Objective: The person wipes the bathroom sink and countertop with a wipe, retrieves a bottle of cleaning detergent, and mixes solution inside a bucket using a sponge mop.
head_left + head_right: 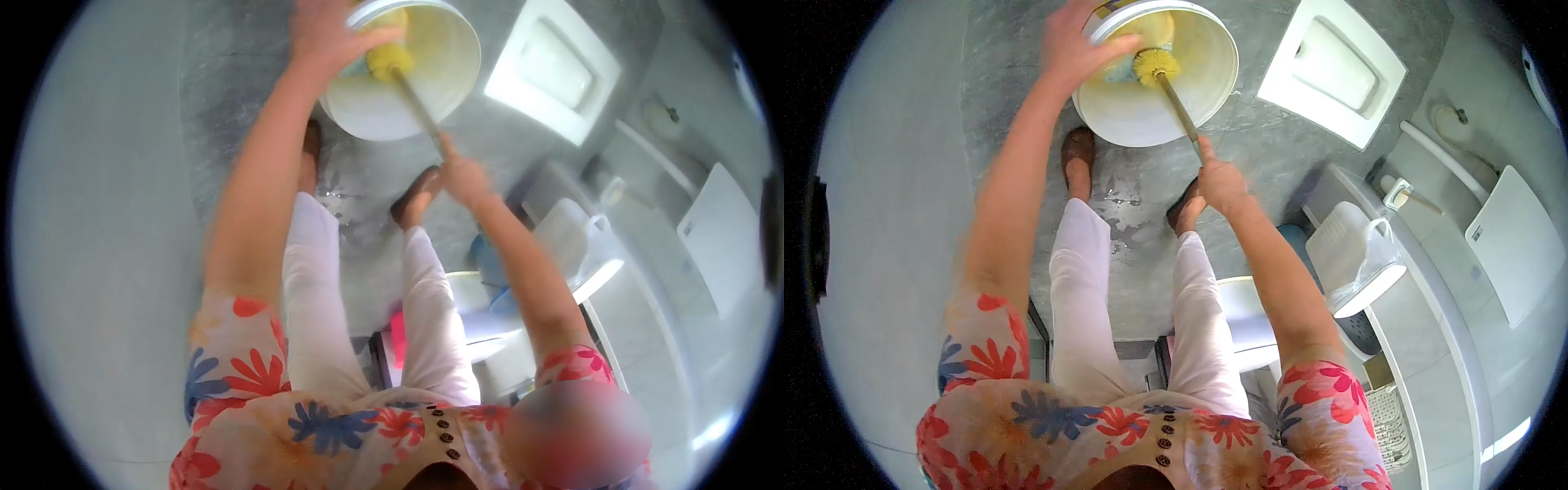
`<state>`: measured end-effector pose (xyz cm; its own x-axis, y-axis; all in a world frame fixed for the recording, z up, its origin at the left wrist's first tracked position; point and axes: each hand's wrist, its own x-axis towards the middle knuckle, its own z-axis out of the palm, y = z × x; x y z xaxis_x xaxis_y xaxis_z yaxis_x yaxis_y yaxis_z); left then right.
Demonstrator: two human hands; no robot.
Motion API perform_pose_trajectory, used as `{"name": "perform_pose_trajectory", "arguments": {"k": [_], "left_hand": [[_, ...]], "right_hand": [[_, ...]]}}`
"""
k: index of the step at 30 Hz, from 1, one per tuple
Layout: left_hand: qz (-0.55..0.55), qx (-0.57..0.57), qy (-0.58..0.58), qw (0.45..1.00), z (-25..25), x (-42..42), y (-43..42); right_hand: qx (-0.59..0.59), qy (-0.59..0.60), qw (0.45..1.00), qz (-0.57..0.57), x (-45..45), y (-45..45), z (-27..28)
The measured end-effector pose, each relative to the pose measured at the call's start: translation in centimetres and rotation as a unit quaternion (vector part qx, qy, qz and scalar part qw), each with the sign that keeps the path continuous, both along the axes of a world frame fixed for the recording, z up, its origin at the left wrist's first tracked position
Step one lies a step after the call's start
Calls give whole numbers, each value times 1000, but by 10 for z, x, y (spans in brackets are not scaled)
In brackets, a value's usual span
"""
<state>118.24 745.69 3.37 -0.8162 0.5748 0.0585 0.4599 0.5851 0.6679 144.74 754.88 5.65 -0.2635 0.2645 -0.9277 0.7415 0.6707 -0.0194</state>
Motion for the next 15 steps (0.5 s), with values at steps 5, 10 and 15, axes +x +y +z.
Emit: {"name": "perform_pose_trajectory", "arguments": {"k": [5, 10, 15], "left_hand": [[254, 103, -499, 822, -72, 75, -90], [227, 115, -605, 754, -60, 96, -63], [172, -3, -443, 880, -30, 61, -31]], "right_hand": [[-50, 43, 995, -76, -6, -12, -16], [-72, 64, 980, -176, -13, -8, -11], [-106, 77, 973, -192, -20, 14, -3]]}}
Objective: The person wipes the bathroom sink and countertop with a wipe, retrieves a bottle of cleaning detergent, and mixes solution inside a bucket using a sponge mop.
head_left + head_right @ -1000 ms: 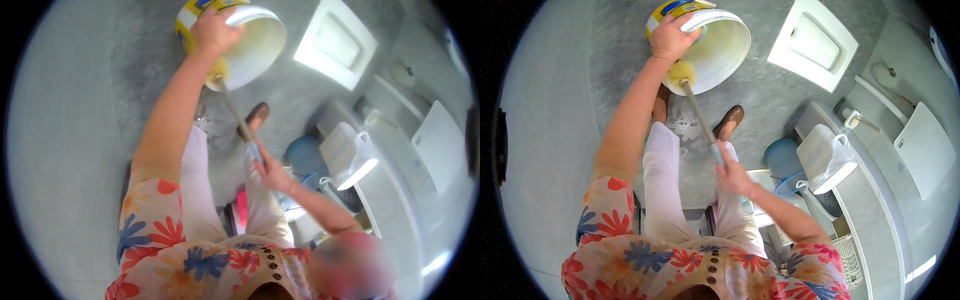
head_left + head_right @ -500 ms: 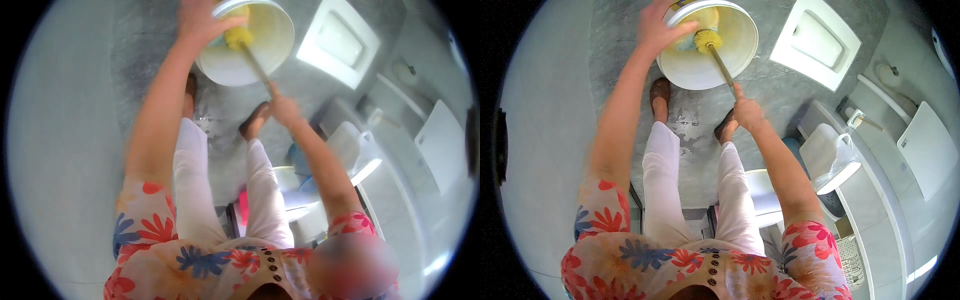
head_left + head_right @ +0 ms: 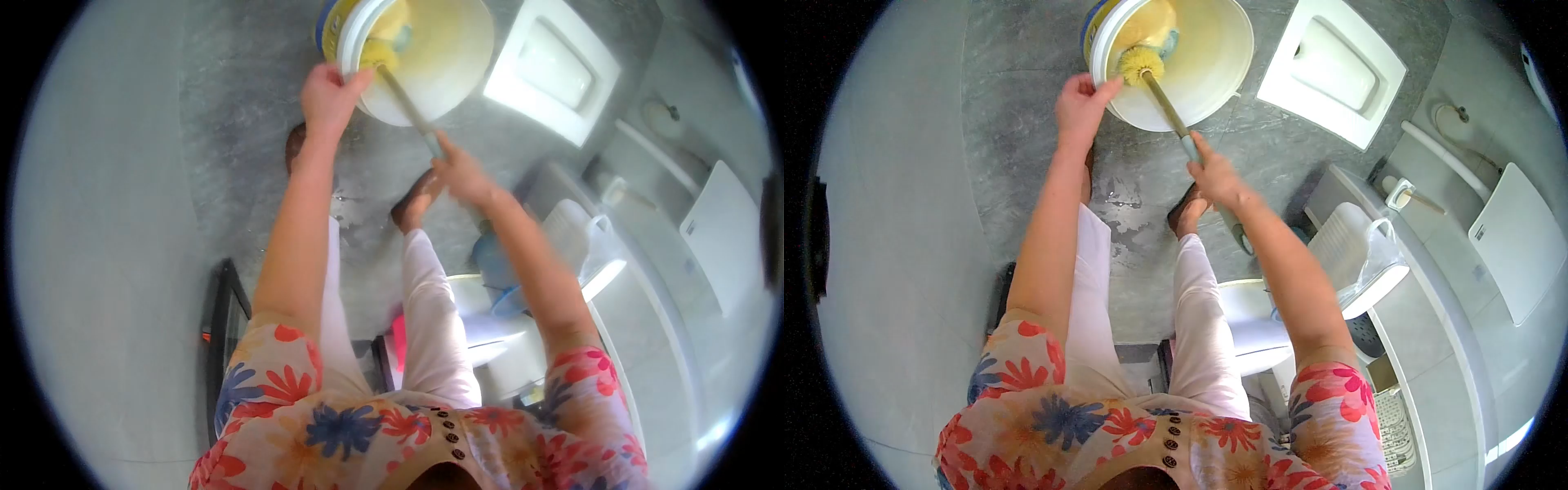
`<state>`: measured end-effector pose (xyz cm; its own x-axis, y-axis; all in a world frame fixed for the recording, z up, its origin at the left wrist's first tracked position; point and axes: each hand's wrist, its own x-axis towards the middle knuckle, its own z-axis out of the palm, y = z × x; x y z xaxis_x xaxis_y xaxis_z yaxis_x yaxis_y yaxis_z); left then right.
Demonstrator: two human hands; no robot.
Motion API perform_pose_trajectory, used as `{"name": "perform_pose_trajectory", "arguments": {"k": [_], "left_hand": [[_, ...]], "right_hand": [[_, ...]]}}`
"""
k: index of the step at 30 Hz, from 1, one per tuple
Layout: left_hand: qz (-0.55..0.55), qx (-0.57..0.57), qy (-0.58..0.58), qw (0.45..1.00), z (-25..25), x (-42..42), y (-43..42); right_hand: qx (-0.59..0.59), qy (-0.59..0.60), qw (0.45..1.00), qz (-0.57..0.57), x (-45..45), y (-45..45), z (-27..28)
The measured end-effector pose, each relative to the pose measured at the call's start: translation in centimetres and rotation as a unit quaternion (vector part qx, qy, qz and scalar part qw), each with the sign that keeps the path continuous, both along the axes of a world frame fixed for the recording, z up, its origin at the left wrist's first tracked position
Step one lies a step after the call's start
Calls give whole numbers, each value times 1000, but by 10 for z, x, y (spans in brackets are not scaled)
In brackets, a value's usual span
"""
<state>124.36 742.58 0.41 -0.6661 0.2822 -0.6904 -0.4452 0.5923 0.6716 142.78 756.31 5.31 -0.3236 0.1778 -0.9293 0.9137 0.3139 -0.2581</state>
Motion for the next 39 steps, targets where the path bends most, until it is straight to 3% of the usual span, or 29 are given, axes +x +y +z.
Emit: {"name": "perform_pose_trajectory", "arguments": {"k": [3, 6, 8, 10, 11, 14, 17, 19, 20, 22, 24, 26, 28, 31, 32, 34, 35, 37, 39], "left_hand": [[-27, -17, 228, 973, 1, -12, 17], [-93, -109, 402, 904, -16, -12, 41], [-139, -73, 432, 888, -16, -10, 49], [-185, -51, 460, 867, -4, -9, 60], [-201, -43, 466, 861, -2, -11, 65], [-222, -41, 473, 852, 3, -22, 70], [-226, -45, 465, 854, -12, -36, 68], [-229, -46, 465, 854, -12, -37, 69], [-229, -45, 466, 853, -15, -36, 68], [-235, -41, 468, 851, -18, -33, 66], [-235, -35, 469, 851, -17, -33, 59], [-243, -33, 463, 852, -21, -35, 67], [-275, -28, 444, 852, -19, -44, 83], [-268, 3, 473, 839, -5, -35, 82], [-257, 16, 488, 834, -8, -35, 83], [-296, -19, 394, 870, 4, -31, 100], [-313, -36, 343, 885, 6, -28, 103], [-252, -13, 361, 898, -21, -30, 91], [-234, -9, 352, 906, -31, -29, 86]], "right_hand": [[51, 6, 996, 78, 1, 8, -13], [49, -3, 987, 151, -14, 4, 0], [16, 40, 971, 236, -24, -7, 26], [34, 110, 963, 242, -37, 9, 35], [43, 144, 958, 244, -44, 21, 36], [159, 54, 956, 240, -75, 87, 41], [138, -12, 950, 279, -25, 62, -19], [71, 81, 949, 297, 0, 24, -20], [-24, 65, 980, 188, -21, 11, 7], [-155, 14, 987, 24, -58, 9, 68], [-225, -50, 970, -76, -68, 5, 113], [-232, -61, 967, -90, -24, 12, 139], [-70, 78, 989, 105, 74, 33, 128], [129, -21, 933, 337, 116, 100, 84], [156, -71, 916, 363, 87, 127, 68], [207, -51, 890, 402, 28, 155, 32], [208, -40, 883, 420, 30, 155, 5], [214, -26, 862, 459, 40, 134, -48], [81, -97, 933, 337, 28, 82, -24]]}}
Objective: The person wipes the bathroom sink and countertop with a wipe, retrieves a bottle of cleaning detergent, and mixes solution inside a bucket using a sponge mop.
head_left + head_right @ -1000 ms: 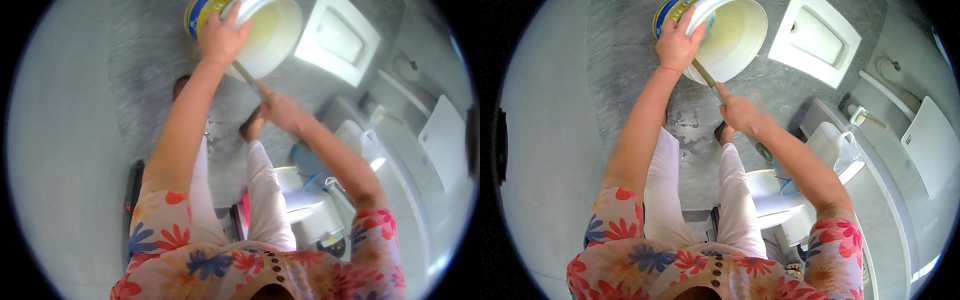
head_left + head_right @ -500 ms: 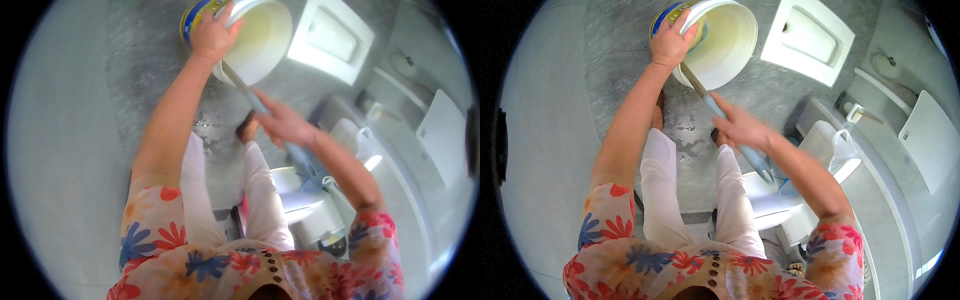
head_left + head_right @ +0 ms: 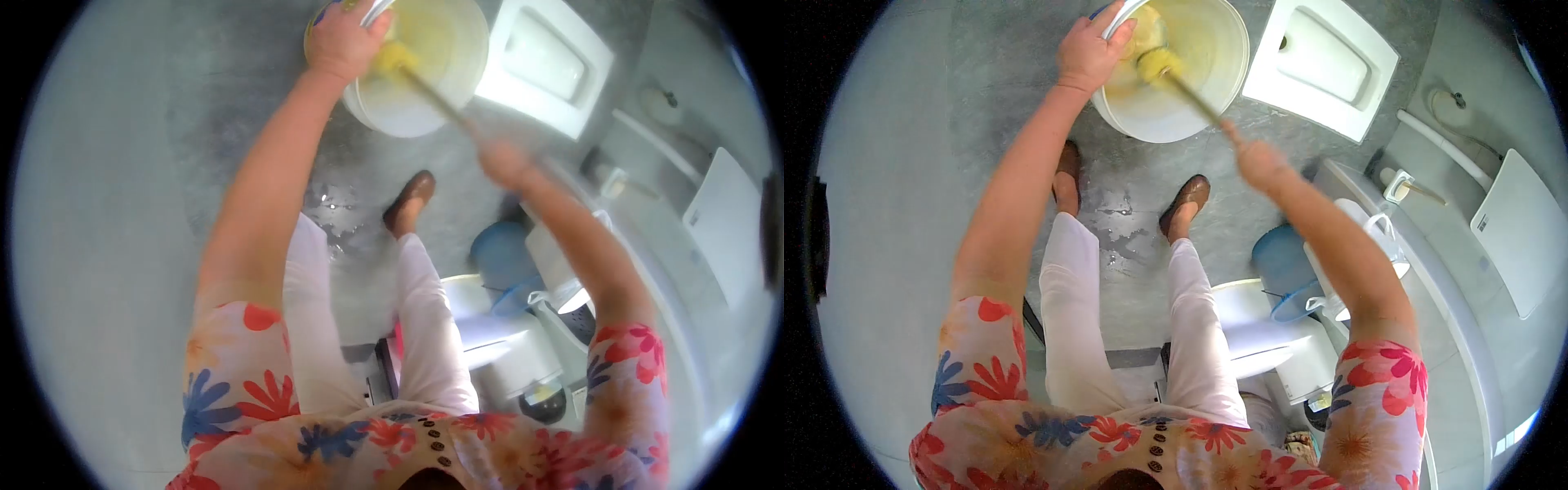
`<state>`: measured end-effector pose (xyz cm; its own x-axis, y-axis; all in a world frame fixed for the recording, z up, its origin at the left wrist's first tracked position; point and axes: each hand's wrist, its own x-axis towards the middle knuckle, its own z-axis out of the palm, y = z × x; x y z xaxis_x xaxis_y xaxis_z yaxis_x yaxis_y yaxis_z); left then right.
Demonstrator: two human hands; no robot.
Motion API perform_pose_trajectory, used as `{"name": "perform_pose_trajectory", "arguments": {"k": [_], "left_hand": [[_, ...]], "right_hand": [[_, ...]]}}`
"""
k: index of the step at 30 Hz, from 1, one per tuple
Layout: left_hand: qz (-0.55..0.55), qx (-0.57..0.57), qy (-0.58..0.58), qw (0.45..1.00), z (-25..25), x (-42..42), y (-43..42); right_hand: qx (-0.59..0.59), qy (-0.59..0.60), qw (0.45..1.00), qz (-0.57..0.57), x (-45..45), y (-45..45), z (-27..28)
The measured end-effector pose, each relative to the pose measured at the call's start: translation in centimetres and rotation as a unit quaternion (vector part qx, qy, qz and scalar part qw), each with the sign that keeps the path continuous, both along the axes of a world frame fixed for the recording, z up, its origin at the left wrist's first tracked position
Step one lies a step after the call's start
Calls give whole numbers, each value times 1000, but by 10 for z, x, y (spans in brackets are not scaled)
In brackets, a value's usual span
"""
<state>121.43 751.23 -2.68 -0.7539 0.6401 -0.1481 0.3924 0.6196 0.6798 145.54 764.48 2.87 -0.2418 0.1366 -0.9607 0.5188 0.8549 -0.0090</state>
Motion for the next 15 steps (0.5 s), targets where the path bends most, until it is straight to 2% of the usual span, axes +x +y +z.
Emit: {"name": "perform_pose_trajectory", "arguments": {"k": [2, 5, 8, 11, 13, 15], "left_hand": [[-30, -22, -29, 999, 7, -2, -3], [-2, -26, 26, 999, -8, 8, -6], [27, -51, 4, 998, -4, 8, -14], [10, -40, 10, 999, -1, 19, -10], [1, -32, 12, 999, 6, 30, -9], [-9, -29, 14, 999, -3, 39, -9]], "right_hand": [[-64, 113, 991, -32, -1, -44, 6], [-114, 146, 978, -94, -76, -30, 53], [32, 121, 992, 20, -79, 19, 38], [63, 94, 990, 87, -10, 9, 16], [-54, 58, 997, -4, 6, -22, 27], [-89, 86, 992, -18, -31, -35, 44]]}}
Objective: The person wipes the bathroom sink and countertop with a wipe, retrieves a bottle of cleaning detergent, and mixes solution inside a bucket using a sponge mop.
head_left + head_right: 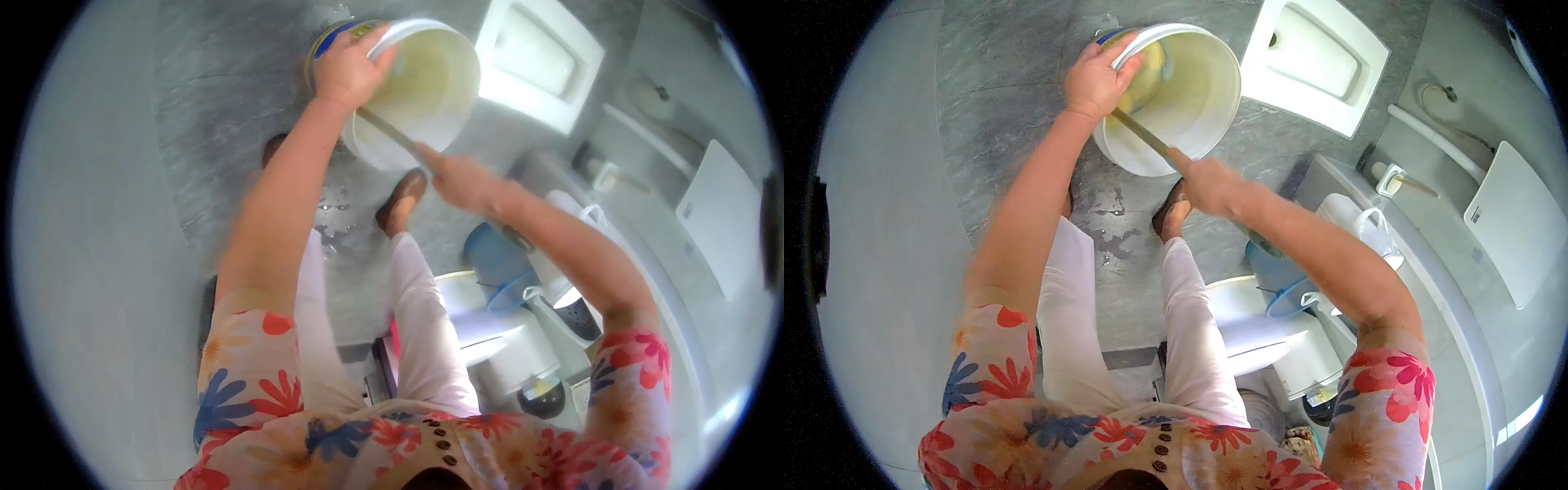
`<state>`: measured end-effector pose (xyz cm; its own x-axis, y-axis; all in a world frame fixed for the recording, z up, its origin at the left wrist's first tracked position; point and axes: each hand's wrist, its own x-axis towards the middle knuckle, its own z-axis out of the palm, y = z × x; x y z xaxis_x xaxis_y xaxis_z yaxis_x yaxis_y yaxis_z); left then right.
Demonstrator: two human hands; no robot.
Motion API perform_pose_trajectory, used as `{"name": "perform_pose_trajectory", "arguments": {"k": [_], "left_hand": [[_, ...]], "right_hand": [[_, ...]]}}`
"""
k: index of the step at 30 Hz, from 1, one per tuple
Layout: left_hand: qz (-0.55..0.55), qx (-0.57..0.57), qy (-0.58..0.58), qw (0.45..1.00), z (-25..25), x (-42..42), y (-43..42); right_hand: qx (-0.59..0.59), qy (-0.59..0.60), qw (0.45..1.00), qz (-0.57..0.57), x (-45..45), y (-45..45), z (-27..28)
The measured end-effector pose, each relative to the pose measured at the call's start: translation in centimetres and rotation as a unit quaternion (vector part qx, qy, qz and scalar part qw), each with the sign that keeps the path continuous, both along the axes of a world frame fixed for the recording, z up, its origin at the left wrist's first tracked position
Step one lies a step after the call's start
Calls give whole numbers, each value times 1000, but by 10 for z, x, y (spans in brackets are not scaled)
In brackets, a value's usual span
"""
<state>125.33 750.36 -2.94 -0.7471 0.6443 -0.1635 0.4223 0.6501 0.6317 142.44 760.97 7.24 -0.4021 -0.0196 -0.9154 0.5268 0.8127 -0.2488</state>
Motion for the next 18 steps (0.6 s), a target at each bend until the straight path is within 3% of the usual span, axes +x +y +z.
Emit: {"name": "perform_pose_trajectory", "arguments": {"k": [2, 5, 6, 9, 12, 15, 18], "left_hand": [[-16, 1, 0, 1000, -8, 3, -8], [66, -20, -88, 994, -11, -4, -20], [92, -10, -84, 992, -15, -1, -19], [75, -12, -71, 995, -9, 0, -21], [48, -23, -56, 997, -11, 15, -13], [-4, -16, -54, 998, -4, 15, -22], [34, -35, -39, 998, -15, 15, -28]], "right_hand": [[-4, 52, 998, -22, -17, 20, 5], [62, 59, 996, -25, -7, 58, -12], [105, -59, 993, 10, 5, 51, -15], [48, -134, 988, -51, 22, 13, 4], [-66, -28, 997, -31, 12, -16, 28], [-2, 16, 998, -55, -9, 30, 6], [91, -4, 996, -11, 36, 58, -26]]}}
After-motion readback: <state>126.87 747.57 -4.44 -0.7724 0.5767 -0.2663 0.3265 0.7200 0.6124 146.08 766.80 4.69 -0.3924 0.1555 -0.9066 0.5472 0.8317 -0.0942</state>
